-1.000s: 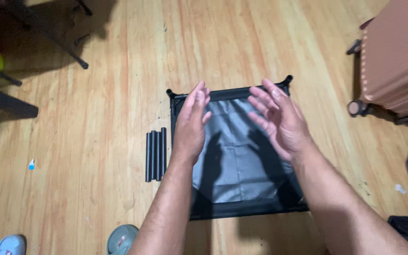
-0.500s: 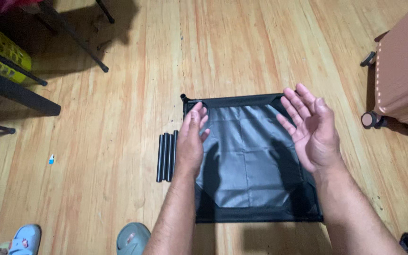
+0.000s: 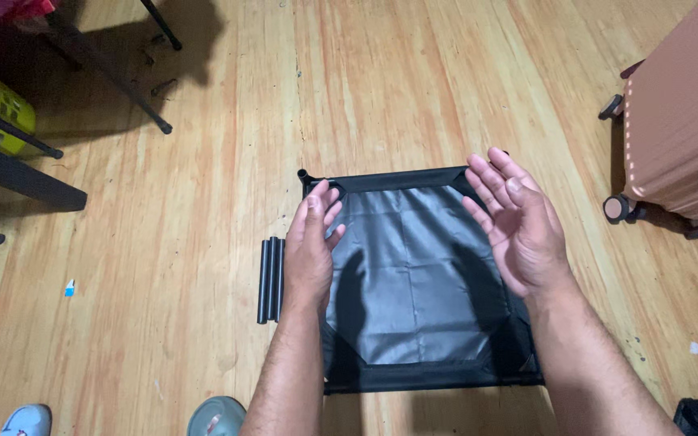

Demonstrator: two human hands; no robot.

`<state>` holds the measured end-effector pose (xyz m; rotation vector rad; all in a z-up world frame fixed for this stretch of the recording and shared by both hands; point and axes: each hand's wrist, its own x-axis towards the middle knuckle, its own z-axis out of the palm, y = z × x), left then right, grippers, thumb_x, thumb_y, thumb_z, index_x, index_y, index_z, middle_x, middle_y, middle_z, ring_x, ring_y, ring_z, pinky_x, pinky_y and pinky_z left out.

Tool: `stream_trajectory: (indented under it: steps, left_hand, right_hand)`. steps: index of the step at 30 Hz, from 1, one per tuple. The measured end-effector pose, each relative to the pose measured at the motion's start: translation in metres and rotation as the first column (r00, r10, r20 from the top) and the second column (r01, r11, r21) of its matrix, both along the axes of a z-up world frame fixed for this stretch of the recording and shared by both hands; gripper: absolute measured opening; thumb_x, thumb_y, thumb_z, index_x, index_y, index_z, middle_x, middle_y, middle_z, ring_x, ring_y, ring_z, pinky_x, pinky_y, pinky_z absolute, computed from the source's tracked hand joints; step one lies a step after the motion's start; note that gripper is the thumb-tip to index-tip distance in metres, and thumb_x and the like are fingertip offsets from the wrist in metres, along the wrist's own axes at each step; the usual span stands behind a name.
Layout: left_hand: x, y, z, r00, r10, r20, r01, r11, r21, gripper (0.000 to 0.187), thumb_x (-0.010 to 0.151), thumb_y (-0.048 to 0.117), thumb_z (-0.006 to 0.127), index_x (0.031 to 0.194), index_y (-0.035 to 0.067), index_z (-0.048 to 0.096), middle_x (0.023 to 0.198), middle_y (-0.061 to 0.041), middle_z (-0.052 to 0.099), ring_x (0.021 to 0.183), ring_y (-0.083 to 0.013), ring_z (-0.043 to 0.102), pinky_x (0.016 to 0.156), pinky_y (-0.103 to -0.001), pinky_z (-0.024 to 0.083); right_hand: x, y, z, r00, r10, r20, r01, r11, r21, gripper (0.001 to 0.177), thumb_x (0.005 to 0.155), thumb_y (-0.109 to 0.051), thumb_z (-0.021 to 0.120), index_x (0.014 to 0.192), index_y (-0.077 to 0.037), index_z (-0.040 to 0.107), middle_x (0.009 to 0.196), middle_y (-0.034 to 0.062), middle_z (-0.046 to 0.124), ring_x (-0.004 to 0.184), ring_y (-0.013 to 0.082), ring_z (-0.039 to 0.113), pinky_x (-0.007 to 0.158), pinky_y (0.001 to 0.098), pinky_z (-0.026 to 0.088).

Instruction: The person assembles a small black folding stool by inserting four metal legs into the fabric frame corners. They then flip the stool upright and test its stability.

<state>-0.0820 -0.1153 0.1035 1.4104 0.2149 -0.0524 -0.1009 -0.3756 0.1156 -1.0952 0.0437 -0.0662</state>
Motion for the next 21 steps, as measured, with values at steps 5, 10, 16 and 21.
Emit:
stream_trajectory:
  steps: [5,10,16,21]
  left_hand:
    - [-0.001,-0.001,-0.003,1.0,-0.01,-0.018,0.01,1.0,0.026,0.066,0.101,0.054,0.039,0.151,0.011,0.047,0.149,-0.01,0.058,0.139,-0.0215,0.054,0.106,-0.037,0.047]
    - [-0.001,-0.001,-0.005,1.0,0.006,-0.028,-0.005,0.999,0.042,0.062,0.101,0.049,0.043,0.15,0.011,0.049,0.146,-0.01,0.061,0.135,-0.0197,0.057,0.103,-0.036,0.049]
    - [-0.001,0.0,-0.01,1.0,0.006,-0.018,-0.005,1.0,0.03,0.058,0.102,0.046,0.045,0.148,0.011,0.052,0.141,-0.01,0.064,0.13,-0.0178,0.06,0.1,-0.034,0.051]
    - [-0.001,0.0,-0.012,1.0,0.008,-0.022,-0.007,0.999,0.04,0.056,0.103,0.044,0.046,0.147,0.011,0.052,0.139,-0.009,0.065,0.128,-0.0178,0.061,0.1,-0.035,0.052]
  right_hand:
    - [0.0,-0.001,-0.004,1.0,-0.002,-0.01,0.002,1.0,0.007,0.078,0.096,-0.041,0.055,0.158,-0.001,0.03,0.16,0.0195,0.044,0.15,0.0287,0.042,0.119,0.0451,0.036]
    - [0.001,0.001,-0.008,1.0,0.013,-0.023,-0.014,1.0,-0.01,0.075,0.097,-0.039,0.054,0.157,0.0,0.032,0.16,0.0189,0.045,0.149,0.0285,0.042,0.118,0.0456,0.036]
    - [0.001,0.005,-0.013,0.999,0.036,-0.023,-0.036,0.999,0.005,0.07,0.099,-0.036,0.052,0.156,0.0,0.033,0.159,0.018,0.045,0.149,0.0282,0.043,0.119,0.0459,0.036]
    - [0.0,0.011,-0.015,0.997,0.048,-0.068,-0.049,0.999,-0.02,0.066,0.098,-0.032,0.052,0.154,-0.001,0.036,0.157,0.0168,0.048,0.147,0.0275,0.045,0.118,0.0448,0.038]
